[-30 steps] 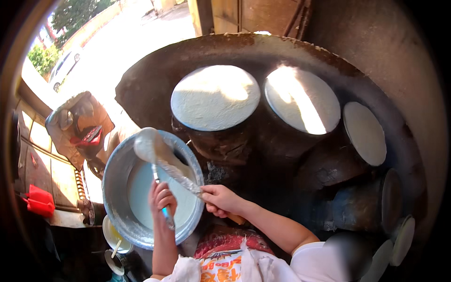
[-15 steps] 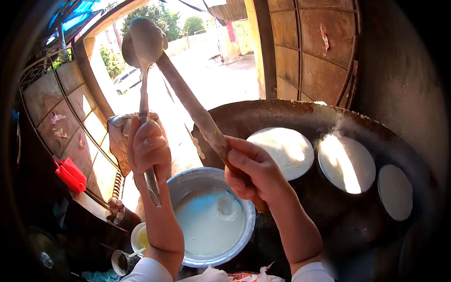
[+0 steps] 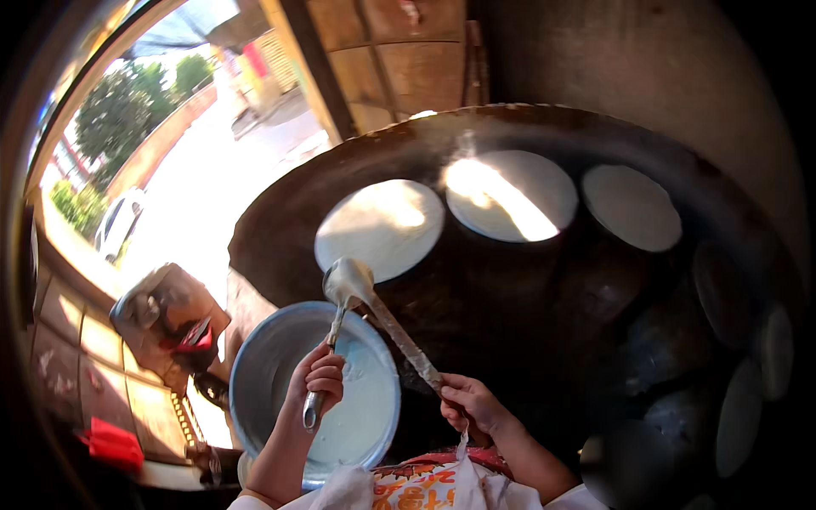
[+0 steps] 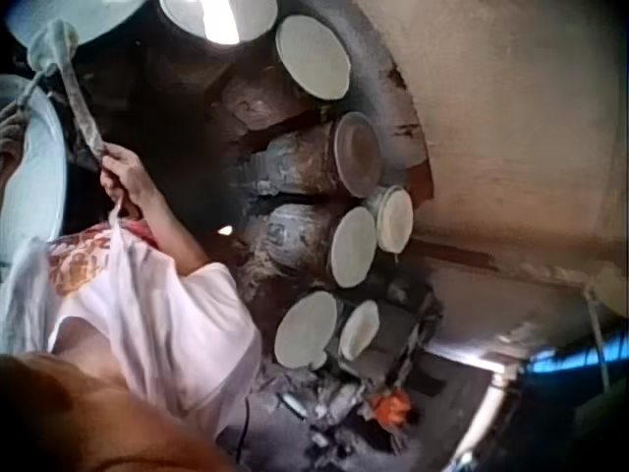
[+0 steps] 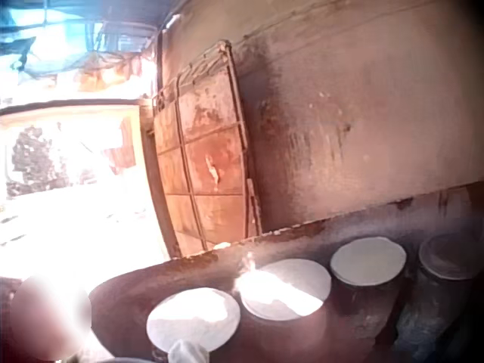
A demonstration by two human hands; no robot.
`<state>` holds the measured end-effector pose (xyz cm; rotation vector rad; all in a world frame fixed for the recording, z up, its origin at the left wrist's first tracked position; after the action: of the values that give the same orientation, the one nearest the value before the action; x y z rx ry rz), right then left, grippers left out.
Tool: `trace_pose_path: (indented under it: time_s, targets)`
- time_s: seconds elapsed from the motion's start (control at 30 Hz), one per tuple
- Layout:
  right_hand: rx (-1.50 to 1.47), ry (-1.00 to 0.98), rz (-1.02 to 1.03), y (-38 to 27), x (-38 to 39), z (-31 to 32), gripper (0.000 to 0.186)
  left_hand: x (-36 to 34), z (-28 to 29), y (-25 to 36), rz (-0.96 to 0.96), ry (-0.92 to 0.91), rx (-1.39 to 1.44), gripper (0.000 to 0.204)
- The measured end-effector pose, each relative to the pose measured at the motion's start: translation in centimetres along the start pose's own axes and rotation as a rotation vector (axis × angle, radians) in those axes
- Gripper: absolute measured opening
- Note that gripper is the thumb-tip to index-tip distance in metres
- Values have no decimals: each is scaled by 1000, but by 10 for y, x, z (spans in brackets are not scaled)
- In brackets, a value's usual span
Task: The person pours liquid batter onto circular heated plates using a ladle, spreads it into thin layers with a wooden stick, and removes the cooked crepes by hand.
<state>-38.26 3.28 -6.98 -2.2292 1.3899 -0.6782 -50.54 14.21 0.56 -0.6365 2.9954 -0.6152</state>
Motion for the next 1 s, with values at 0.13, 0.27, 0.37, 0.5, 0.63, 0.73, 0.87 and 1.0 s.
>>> trace_pose_path:
  time_s: [0.13,0.27,0.37,0.5,0.63,0.73,0.87,1.0]
  targets:
    - [81,227,360,-54,118,20,36,-88,1,-90,308,-120,-41,35]
    - [692,1007,802,-167,302,60,41,-215,24,-290,789,-168,-124,29]
    - [995,1612,959,-150,408,91,43,-255,38,-472,980,138,367,32]
    - [1104,1991,875,-63,480,125,37,-318,74,-547,1258,-111,210,32]
    - [158,1951,867,-52,587,185,40,-381,171,-628,1329,290,237,34]
    - [-64,1819,1195,-90,610,256,41,-414,236,-651,1436,368,-19,26]
    - [-209,1821,1446,-100,591,310,32,-468,292,-642,1416,274,-846,27]
    - [63,2200,1234,-110,599,306,31,-507,288,-652,1448,-310,-1753,46]
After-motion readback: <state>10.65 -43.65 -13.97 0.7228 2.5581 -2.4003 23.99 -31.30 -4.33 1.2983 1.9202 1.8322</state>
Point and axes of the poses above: each hand's wrist, its own x-axis away from the middle knuckle, its own z-axis out of the back of the hand, y = z × x, the point moved 9 cm from there along -x, towards the middle knuckle, and after that the axes turned 14 degrees about -y, right-handed, at the moved point
